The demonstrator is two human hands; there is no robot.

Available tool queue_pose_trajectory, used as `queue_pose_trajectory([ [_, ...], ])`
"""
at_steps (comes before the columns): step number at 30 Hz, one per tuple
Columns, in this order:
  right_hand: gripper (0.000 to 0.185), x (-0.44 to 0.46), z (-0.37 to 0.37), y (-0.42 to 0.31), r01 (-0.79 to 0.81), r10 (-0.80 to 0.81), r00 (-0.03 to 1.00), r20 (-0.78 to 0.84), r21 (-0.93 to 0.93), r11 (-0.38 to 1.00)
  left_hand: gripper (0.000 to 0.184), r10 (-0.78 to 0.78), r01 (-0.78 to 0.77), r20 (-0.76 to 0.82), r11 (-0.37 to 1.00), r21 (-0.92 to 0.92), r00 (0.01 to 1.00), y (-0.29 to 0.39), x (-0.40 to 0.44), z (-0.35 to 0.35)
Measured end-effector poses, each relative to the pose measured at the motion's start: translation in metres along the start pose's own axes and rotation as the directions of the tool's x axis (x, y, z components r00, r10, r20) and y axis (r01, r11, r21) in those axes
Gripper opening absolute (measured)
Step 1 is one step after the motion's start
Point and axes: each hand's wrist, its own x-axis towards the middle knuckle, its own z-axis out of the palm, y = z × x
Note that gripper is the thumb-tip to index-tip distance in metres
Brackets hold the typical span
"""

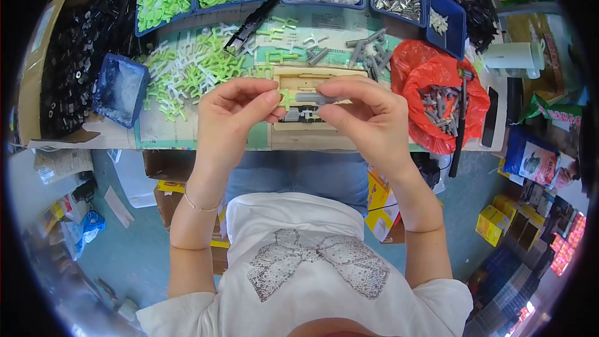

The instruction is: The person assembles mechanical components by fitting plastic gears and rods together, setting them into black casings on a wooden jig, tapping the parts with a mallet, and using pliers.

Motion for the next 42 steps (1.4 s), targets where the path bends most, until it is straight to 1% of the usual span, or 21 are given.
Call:
queue_pose_trajectory([
  [7,0.020,0.001,-0.002,0.003,0.117,-0.122,0.992,-0.019,-0.159,0.980,0.017,-0.063,0.063,0.001,0.998,-0.027,0.998,0.001,0.000,0.002],
  [10,0.026,0.001,-0.005,0.003,-0.027,0.026,0.999,-0.037,-0.032,0.999,0.019,0.037,-0.034,-0.028,0.995,0.090,0.999,0.004,-0.006,0.010],
  [11,0.027,0.001,-0.006,0.005,-0.077,0.078,0.996,-0.041,0.014,0.997,0.019,0.254,-0.257,0.060,0.886,0.386,0.965,0.003,-0.006,0.007],
  [12,0.028,0.001,-0.007,0.006,-0.128,0.130,0.991,-0.041,0.059,0.990,0.020,0.421,-0.452,0.207,0.645,0.616,0.883,0.001,-0.006,0.004],
  [16,0.028,-0.001,-0.008,0.005,-0.147,0.147,0.989,-0.009,0.044,0.988,0.024,0.287,-0.412,0.296,0.653,0.636,0.911,-0.001,-0.004,-0.010],
  [18,0.028,-0.002,-0.008,0.005,-0.125,0.125,0.992,-0.002,0.049,0.991,0.028,0.115,-0.241,0.248,0.786,0.570,0.962,0.002,-0.004,-0.010],
  [19,0.028,-0.002,-0.008,0.005,-0.126,0.126,0.992,-0.003,0.048,0.991,0.028,0.114,-0.241,0.249,0.786,0.569,0.962,0.003,-0.004,-0.007],
  [21,0.028,-0.002,-0.008,0.006,-0.184,0.184,0.983,0.009,0.084,0.979,0.032,0.445,-0.493,0.275,0.506,0.708,0.852,0.007,-0.004,0.004],
  [22,0.028,-0.002,-0.008,0.006,-0.184,0.184,0.983,0.007,0.084,0.979,0.032,0.445,-0.494,0.277,0.506,0.707,0.852,0.009,-0.004,0.007],
  [24,0.028,-0.002,-0.004,0.008,-0.184,0.182,0.983,0.033,0.070,0.981,0.039,0.512,-0.648,0.561,-0.012,0.762,0.650,0.013,-0.005,0.010],
  [25,0.028,-0.002,0.000,0.007,-0.185,0.183,0.982,0.037,0.067,0.980,0.035,0.536,-0.657,0.577,-0.054,0.752,0.616,0.005,-0.003,0.011],
  [27,0.027,-0.004,0.008,0.004,-0.140,0.151,0.988,-0.011,0.316,0.938,0.032,0.545,-0.663,0.566,-0.022,0.748,0.619,0.002,-0.002,0.010],
  [29,0.026,-0.006,0.006,-0.001,-0.149,0.165,0.986,-0.005,0.400,0.904,0.029,0.548,-0.673,0.559,0.009,0.740,0.622,0.001,0.000,0.009],
  [31,0.025,-0.009,0.003,-0.002,-0.159,0.181,0.983,0.001,0.481,0.862,0.026,0.543,-0.673,0.500,0.176,0.718,0.675,0.002,0.001,0.008],
  [33,0.022,-0.012,0.000,-0.002,-0.141,0.145,0.989,-0.018,0.135,0.981,0.026,0.523,-0.675,0.499,0.219,0.704,0.691,0.003,0.000,0.010],
  [34,0.022,-0.012,-0.002,-0.003,-0.142,0.145,0.989,-0.018,0.134,0.981,0.026,0.505,-0.676,0.500,0.258,0.690,0.703,0.004,0.000,0.011],
  [36,0.018,-0.011,-0.003,-0.005,0.165,-0.153,0.986,0.063,-0.303,0.938,0.026,0.497,-0.673,0.485,0.328,0.663,0.720,0.003,0.001,0.010],
  [37,0.018,-0.011,-0.003,-0.002,0.163,-0.151,0.987,0.062,-0.304,0.939,0.027,0.487,-0.666,0.471,0.394,0.634,0.736,0.002,0.001,0.010],
  [40,0.013,-0.013,0.003,0.008,0.237,-0.239,0.971,0.028,-0.268,0.934,0.028,0.489,-0.667,0.467,0.414,0.619,0.737,0.002,0.001,0.010],
  [41,0.013,-0.016,0.006,0.009,0.130,-0.137,0.989,-0.051,-0.127,0.983,0.028,0.491,-0.668,0.466,0.414,0.618,0.736,0.003,0.001,0.012],
  [42,0.014,-0.017,0.009,0.010,0.025,-0.022,0.993,-0.115,0.026,0.999,0.030,0.517,-0.688,0.494,0.297,0.662,0.699,0.004,0.000,0.013],
])
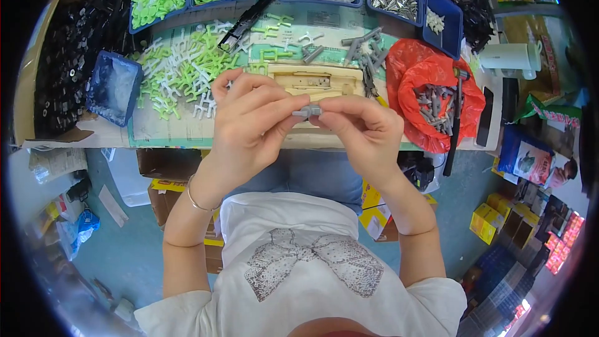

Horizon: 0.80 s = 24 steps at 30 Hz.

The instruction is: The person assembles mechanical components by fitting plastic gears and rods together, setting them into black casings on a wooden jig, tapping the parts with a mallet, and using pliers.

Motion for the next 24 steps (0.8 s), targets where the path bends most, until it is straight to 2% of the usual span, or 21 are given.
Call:
queue_pose_trajectory([
  [1,0.014,-0.002,0.002,0.001,-0.003,0.003,1.000,0.000,-0.001,1.000,0.032,0.050,-0.049,-0.005,0.992,0.114,0.999,0.002,0.000,0.001],
  [4,0.014,-0.005,0.002,0.004,-0.008,0.016,0.997,-0.073,0.106,0.994,0.036,0.114,-0.107,-0.024,0.973,0.207,0.993,0.002,-0.001,0.003],
  [6,0.020,-0.006,-0.005,0.004,-0.018,0.018,1.000,-0.002,0.043,0.999,0.037,0.125,-0.116,-0.027,0.967,0.228,0.992,0.001,-0.003,0.005],
  [10,0.028,-0.003,-0.011,-0.007,-0.063,0.063,0.998,-0.003,0.011,0.998,0.037,0.177,-0.159,-0.028,0.934,0.319,0.984,0.001,-0.006,0.012],
  [12,0.035,-0.003,-0.015,-0.011,-0.023,0.042,0.995,0.091,-0.197,0.980,0.036,0.186,-0.170,-0.018,0.931,0.322,0.982,0.003,-0.007,0.016],
  [16,0.036,-0.008,-0.017,-0.012,-0.112,0.122,0.991,0.057,-0.163,0.980,0.035,0.205,-0.198,0.010,0.931,0.308,0.979,0.004,-0.008,0.026],
  [18,0.027,-0.012,-0.020,-0.006,-0.220,0.219,0.976,-0.016,-0.066,0.973,0.035,0.166,-0.159,-0.004,0.952,0.263,0.986,0.008,-0.008,0.031],
  [19,0.027,-0.014,-0.023,-0.003,-0.225,0.224,0.974,-0.018,-0.064,0.972,0.036,0.129,-0.122,-0.018,0.968,0.219,0.991,0.010,-0.009,0.033],
  [20,0.026,-0.015,-0.027,0.000,-0.164,0.161,0.986,-0.049,-0.084,0.983,0.036,0.127,-0.121,-0.014,0.969,0.216,0.992,0.010,-0.011,0.033],
  [22,0.024,-0.018,-0.040,0.005,-0.093,0.080,0.993,-0.089,-0.151,0.984,0.036,-0.027,0.041,-0.081,0.983,0.178,0.996,0.007,-0.018,0.027],
  [23,0.024,-0.019,-0.047,0.008,-0.097,0.084,0.992,-0.090,-0.149,0.984,0.034,-0.021,0.037,-0.079,0.976,0.213,0.997,0.000,-0.023,0.028],
  [24,0.027,-0.021,-0.055,0.012,-0.074,0.056,0.995,-0.079,-0.238,0.968,0.034,-0.024,0.040,-0.077,0.976,0.213,0.997,-0.003,-0.027,0.031],
])
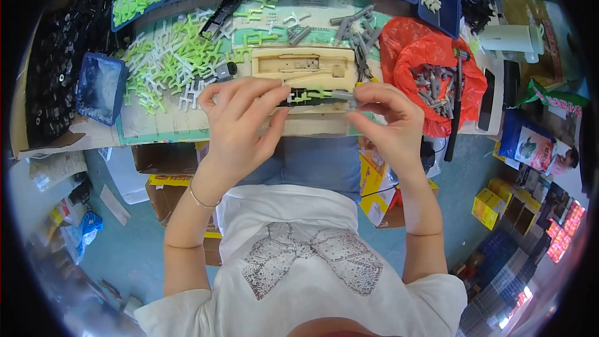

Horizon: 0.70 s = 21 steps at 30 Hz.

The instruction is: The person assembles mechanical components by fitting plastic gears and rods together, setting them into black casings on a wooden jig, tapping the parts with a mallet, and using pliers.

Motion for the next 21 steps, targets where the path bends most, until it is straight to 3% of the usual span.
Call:
queue_pose_trajectory([
  [2,0.029,0.000,-0.008,0.008,0.027,-0.026,1.000,0.010,-0.086,0.996,0.030,0.108,-0.116,0.062,0.983,0.143,0.992,-0.003,-0.008,0.006],
  [4,0.028,0.001,-0.012,0.013,0.264,-0.256,0.964,0.077,-0.425,0.866,0.026,0.132,-0.138,0.050,0.978,0.157,0.990,0.001,-0.013,0.015],
  [10,0.028,0.005,-0.008,0.028,0.331,-0.313,0.943,0.113,-0.426,0.842,0.026,0.124,-0.141,0.093,0.970,0.198,0.988,0.000,-0.016,0.025],
  [16,0.028,0.011,-0.007,0.037,0.353,-0.317,0.936,0.155,-0.405,0.843,0.025,0.076,-0.074,-0.009,0.987,0.140,0.997,-0.002,-0.022,0.037],
  [21,0.030,0.013,-0.010,0.037,0.363,-0.310,0.931,0.192,-0.427,0.828,0.030,0.077,-0.068,-0.032,0.973,0.221,0.997,0.000,-0.023,0.041],
])
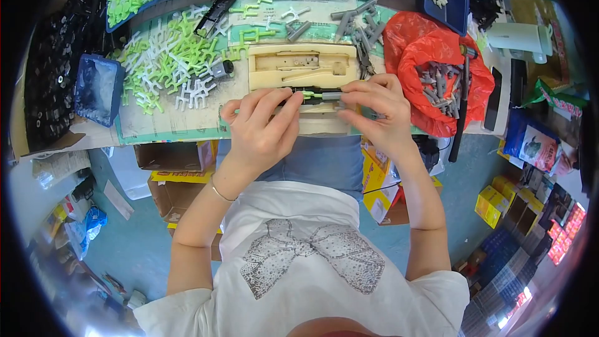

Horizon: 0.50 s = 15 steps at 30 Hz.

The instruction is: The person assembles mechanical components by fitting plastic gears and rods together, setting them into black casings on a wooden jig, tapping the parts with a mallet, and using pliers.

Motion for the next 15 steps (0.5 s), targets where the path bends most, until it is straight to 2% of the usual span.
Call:
queue_pose_trajectory([
  [7,0.027,0.0051,-0.0059,-0.0021,0.043,-0.039,0.996,0.079,-0.046,0.998,0.031,0.026,-0.026,-0.006,1.000,-0.013,1.000,-0.0012,0.0010,0.0014],
  [11,0.026,0.0038,-0.0047,-0.0006,-0.029,0.029,1.000,0.007,-0.017,0.999,0.031,0.029,-0.029,-0.007,1.000,-0.006,1.000,-0.0015,0.0002,0.0019],
  [13,0.024,0.0048,-0.0037,-0.0066,0.013,-0.011,1.000,0.011,-0.181,0.983,0.031,0.030,-0.030,-0.003,1.000,-0.006,1.000,-0.0011,-0.0001,0.0020],
  [15,0.022,0.0037,-0.0019,-0.0065,0.020,-0.021,1.000,-0.001,-0.188,0.982,0.031,0.035,-0.035,-0.004,0.999,-0.003,0.999,-0.0011,0.0009,0.0014],
])
